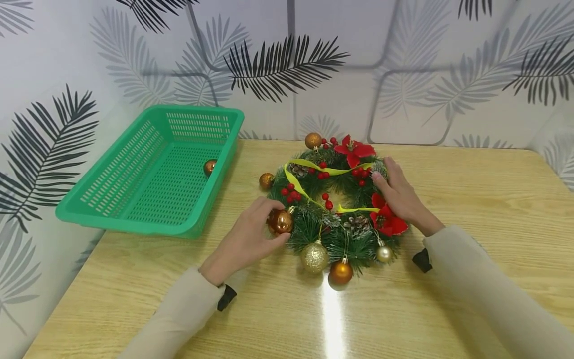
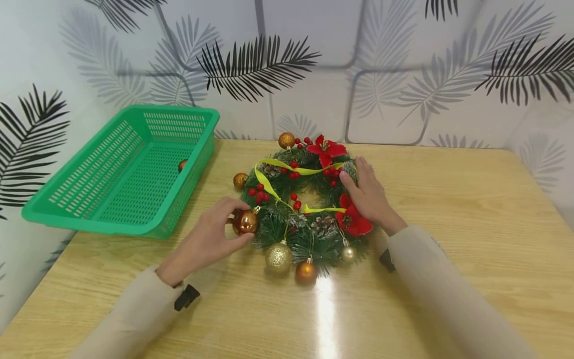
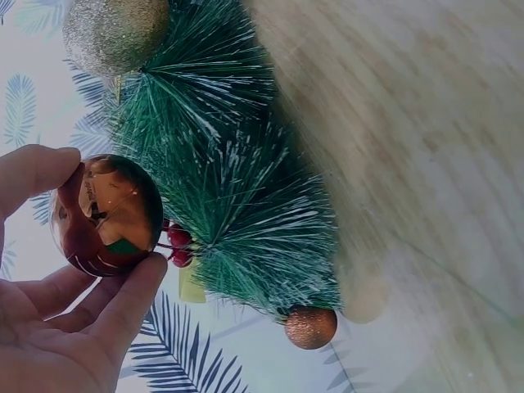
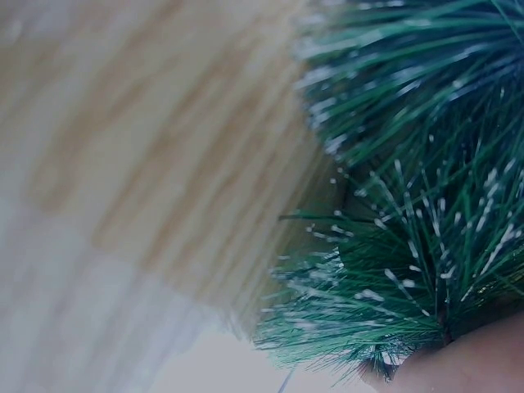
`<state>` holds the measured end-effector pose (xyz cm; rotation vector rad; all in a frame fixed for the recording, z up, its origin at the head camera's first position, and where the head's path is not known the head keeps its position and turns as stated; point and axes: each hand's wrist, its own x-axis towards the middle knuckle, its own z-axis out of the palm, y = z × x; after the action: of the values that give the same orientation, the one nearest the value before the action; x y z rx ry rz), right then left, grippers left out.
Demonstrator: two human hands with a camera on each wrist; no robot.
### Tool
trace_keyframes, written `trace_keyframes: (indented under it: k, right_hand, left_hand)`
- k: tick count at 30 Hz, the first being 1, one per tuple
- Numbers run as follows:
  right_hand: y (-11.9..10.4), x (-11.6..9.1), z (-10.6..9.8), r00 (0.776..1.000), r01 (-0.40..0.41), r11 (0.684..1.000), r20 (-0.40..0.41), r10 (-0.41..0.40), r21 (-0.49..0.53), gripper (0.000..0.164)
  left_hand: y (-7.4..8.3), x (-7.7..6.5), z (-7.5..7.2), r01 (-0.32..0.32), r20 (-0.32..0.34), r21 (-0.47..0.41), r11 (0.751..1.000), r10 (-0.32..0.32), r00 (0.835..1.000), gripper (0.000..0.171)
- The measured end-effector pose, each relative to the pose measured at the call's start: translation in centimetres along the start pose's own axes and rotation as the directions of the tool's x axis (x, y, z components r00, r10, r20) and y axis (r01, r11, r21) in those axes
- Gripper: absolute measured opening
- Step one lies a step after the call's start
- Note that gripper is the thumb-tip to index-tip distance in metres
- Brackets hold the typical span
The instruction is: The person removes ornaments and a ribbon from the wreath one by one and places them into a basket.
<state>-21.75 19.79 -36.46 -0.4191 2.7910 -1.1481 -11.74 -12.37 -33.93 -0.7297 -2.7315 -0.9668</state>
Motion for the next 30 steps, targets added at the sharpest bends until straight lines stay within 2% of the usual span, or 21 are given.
trace_keyframes:
  k: [8,23,30]
  right_hand:
    - [-0.1,0.0,-0.1,1.0,0.004,1.0,-0.004,-0.004,0.004,0.071]
    - [0.0,0.0,-0.1,1.0,0.009,1.0,0.007,-0.009,0.006,0.071]
    - [0.0,0.1,0.0,1.0,0.01,1.0,-0.002,-0.01,0.002,0.072]
  left_hand:
    - [0.3,0.7,-0.7,-0.048,-0.034,0.029,0.998,0.049,0.998,0.045]
    - [0.5,1.1,-2.4,0.019,-0.009,0.05,0.999,-0.018,1.0,0.048]
    - [0.2,1.3,-3.5,0.006,-0.023,0.04,0.999,-0.005,1.0,0.046]
